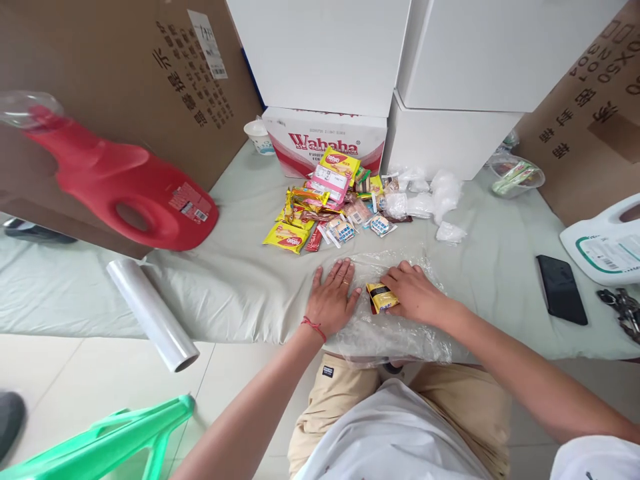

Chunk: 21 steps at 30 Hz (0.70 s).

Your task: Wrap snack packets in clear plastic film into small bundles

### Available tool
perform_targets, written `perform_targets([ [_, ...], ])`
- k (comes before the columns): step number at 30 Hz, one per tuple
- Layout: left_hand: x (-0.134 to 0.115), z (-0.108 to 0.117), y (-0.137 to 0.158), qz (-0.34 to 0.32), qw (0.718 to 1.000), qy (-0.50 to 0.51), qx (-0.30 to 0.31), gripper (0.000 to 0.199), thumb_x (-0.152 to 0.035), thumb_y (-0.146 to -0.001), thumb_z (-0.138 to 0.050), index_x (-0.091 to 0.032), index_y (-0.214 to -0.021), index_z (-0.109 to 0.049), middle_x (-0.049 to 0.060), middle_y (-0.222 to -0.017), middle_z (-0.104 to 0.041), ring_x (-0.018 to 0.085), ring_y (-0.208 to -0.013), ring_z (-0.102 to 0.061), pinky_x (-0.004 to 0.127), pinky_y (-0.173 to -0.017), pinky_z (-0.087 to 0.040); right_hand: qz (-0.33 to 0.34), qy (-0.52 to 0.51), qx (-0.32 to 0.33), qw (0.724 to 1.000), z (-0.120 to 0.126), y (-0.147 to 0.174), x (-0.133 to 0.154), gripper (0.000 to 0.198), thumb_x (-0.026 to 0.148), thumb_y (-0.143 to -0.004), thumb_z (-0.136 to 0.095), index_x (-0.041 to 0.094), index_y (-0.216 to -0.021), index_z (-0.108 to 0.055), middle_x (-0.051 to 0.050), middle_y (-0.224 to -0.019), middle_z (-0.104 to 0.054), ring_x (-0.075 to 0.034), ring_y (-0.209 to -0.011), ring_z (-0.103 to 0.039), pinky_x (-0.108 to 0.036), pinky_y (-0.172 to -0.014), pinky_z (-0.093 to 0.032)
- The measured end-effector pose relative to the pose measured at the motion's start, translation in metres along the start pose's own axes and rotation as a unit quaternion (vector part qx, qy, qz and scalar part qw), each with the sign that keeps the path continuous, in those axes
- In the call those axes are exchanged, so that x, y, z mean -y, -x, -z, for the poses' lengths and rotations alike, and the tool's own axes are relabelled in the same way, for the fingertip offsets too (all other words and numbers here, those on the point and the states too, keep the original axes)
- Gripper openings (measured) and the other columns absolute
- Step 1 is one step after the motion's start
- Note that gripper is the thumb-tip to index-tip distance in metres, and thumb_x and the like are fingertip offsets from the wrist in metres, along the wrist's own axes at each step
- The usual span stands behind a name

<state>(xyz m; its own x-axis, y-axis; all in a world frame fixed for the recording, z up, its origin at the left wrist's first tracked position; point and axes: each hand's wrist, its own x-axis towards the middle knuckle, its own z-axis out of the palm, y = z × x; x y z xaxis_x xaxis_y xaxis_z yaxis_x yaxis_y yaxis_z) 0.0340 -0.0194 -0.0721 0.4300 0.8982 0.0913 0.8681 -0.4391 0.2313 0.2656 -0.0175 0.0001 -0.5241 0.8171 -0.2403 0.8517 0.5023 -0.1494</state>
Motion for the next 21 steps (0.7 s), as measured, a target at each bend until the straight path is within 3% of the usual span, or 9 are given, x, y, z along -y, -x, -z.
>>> perform_targets([
  [3,0.001,0.0,0.0,-0.004,1.0,-0.006,-0.003,0.06,-0.043,-0.106,-0.026,-0.019,-0.16,-0.035,0.009,-0.165,-0.036,0.027,-0.154,-0.033,0.058,-0.127,-0.017,-0.006,-0.056,-0.017,0.998,-0.005,0.003,-0.007,0.069,0.052,-0.08,-0.08,0.021,-0.137,-0.058,-0.015,-0.128,-0.062,-0.034,-0.113,-0.05,-0.043,-0.09,-0.038],
  [8,0.001,-0.002,-0.001,-0.006,1.0,-0.007,-0.007,0.061,-0.045,-0.105,-0.03,-0.02,-0.16,-0.035,0.01,-0.164,-0.038,0.028,-0.154,-0.034,0.058,-0.126,-0.018,-0.008,-0.091,-0.015,0.996,-0.007,0.01,-0.012,0.057,0.047,-0.086,-0.076,0.021,-0.135,-0.061,-0.013,-0.121,-0.066,-0.031,-0.11,-0.054,-0.042,-0.091,-0.039],
  [13,0.003,-0.002,0.001,-0.003,1.0,0.013,-0.026,0.057,-0.043,-0.106,-0.032,-0.023,-0.158,-0.039,0.011,-0.166,-0.036,0.027,-0.154,-0.033,0.056,-0.126,-0.019,0.001,-0.111,-0.066,0.992,-0.01,0.011,-0.019,0.065,0.057,-0.086,-0.073,0.021,-0.138,-0.059,-0.014,-0.129,-0.064,-0.032,-0.111,-0.053,-0.043,-0.093,-0.042],
  [17,0.009,0.0,0.003,0.039,0.991,0.05,-0.118,0.05,-0.039,-0.105,-0.035,-0.022,-0.15,-0.049,0.014,-0.164,-0.039,0.03,-0.154,-0.032,0.057,-0.124,-0.023,-0.03,-0.115,-0.123,0.985,0.002,-0.011,-0.051,0.055,0.05,-0.097,-0.06,0.018,-0.141,-0.057,-0.014,-0.131,-0.063,-0.032,-0.116,-0.051,-0.043,-0.098,-0.042],
  [21,0.015,0.007,-0.013,0.116,0.965,0.117,-0.203,0.051,-0.042,-0.103,-0.039,-0.014,-0.144,-0.051,0.02,-0.15,-0.053,0.031,-0.143,-0.046,0.052,-0.118,-0.036,-0.043,-0.057,-0.078,0.994,0.013,-0.044,-0.077,0.06,0.034,-0.091,-0.068,0.015,-0.146,-0.053,-0.017,-0.131,-0.063,-0.036,-0.128,-0.046,-0.043,-0.101,-0.04],
])
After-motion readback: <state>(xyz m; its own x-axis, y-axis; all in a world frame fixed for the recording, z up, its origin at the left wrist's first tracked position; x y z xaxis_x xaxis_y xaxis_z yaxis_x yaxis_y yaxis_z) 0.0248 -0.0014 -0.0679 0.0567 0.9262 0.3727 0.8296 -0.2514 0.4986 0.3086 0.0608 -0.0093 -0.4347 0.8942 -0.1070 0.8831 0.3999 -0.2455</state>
